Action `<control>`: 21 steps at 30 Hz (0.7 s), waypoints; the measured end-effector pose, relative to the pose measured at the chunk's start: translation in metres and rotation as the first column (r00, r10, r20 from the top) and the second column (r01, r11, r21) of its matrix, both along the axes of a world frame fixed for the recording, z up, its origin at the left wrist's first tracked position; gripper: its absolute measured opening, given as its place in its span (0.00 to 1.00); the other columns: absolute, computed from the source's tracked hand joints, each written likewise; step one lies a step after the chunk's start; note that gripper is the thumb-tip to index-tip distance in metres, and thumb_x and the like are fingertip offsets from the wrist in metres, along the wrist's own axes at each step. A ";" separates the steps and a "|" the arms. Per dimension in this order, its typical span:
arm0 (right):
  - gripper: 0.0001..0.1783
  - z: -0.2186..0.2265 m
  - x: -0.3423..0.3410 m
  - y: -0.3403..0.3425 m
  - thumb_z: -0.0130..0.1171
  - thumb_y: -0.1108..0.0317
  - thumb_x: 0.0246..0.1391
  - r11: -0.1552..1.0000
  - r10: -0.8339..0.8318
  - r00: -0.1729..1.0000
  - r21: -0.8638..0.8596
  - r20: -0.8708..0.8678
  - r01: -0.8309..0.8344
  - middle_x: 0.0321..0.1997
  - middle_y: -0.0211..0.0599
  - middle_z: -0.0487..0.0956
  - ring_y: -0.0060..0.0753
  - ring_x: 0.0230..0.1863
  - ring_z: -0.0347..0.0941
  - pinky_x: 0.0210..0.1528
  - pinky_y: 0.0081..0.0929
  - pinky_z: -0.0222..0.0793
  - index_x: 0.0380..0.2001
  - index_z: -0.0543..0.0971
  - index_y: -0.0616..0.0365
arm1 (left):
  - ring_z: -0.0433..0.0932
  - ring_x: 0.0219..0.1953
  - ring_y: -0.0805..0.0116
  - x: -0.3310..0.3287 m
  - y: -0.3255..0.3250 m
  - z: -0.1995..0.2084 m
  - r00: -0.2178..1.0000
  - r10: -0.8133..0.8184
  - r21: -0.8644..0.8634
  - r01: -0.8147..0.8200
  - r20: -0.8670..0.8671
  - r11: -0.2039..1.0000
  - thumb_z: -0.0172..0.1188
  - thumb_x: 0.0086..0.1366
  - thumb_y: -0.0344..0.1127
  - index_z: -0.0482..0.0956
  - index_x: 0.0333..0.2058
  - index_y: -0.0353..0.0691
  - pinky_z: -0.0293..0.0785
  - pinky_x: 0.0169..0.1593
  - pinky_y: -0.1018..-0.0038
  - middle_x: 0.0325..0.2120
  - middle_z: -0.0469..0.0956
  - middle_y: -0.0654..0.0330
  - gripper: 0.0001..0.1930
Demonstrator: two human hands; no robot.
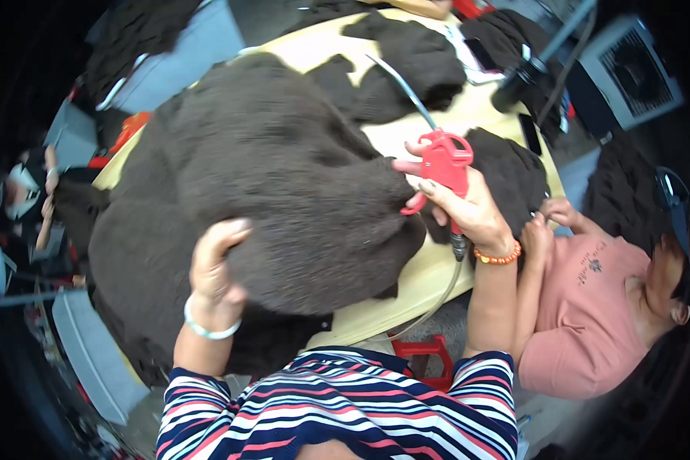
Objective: Trimming loose threads from fabric pieces using scissors.
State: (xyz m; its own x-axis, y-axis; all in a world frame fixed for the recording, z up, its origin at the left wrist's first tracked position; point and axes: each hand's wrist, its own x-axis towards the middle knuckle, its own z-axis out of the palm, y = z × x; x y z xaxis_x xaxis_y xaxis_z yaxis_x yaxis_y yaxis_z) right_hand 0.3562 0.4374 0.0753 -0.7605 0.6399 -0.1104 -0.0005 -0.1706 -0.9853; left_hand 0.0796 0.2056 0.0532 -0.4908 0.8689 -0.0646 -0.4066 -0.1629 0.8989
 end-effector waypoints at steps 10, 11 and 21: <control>0.28 -0.040 -0.093 -0.109 0.55 0.75 0.61 0.930 0.311 0.944 0.173 0.106 -0.326 0.64 0.37 0.70 0.21 0.41 0.77 0.36 0.21 0.76 0.64 0.64 0.63 | 0.69 0.58 0.65 -0.068 -0.230 0.009 0.785 0.581 -0.272 -0.619 -0.213 0.737 0.64 0.61 0.26 0.62 0.61 0.33 0.62 0.63 0.69 0.57 0.69 0.55 0.31; 0.28 -0.036 -0.105 -0.120 0.55 0.76 0.60 0.922 0.332 0.933 0.162 0.138 -0.352 0.65 0.37 0.69 0.23 0.45 0.77 0.40 0.23 0.77 0.64 0.64 0.63 | 0.67 0.59 0.63 -0.066 -0.234 0.012 0.722 0.660 -0.304 -0.689 -0.208 0.658 0.65 0.61 0.29 0.58 0.64 0.33 0.60 0.64 0.69 0.59 0.67 0.54 0.35; 0.25 -0.046 -0.154 -0.167 0.59 0.70 0.56 0.779 0.329 0.913 0.476 0.243 -0.408 0.50 0.50 0.78 0.39 0.54 0.74 0.58 0.30 0.66 0.57 0.71 0.64 | 0.73 0.52 0.66 -0.154 -0.263 0.014 0.463 0.405 -0.066 -0.718 -0.788 0.693 0.69 0.56 0.34 0.75 0.50 0.29 0.65 0.59 0.73 0.47 0.77 0.53 0.24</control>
State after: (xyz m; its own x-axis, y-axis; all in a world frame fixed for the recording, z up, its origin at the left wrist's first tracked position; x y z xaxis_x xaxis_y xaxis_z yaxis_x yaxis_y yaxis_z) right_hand 0.2017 0.2705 0.0291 -0.9513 0.3072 0.0265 0.1013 0.3924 -0.9142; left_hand -0.0748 -0.0577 0.0674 -0.8846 0.3651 0.2902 0.3959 0.2587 0.8811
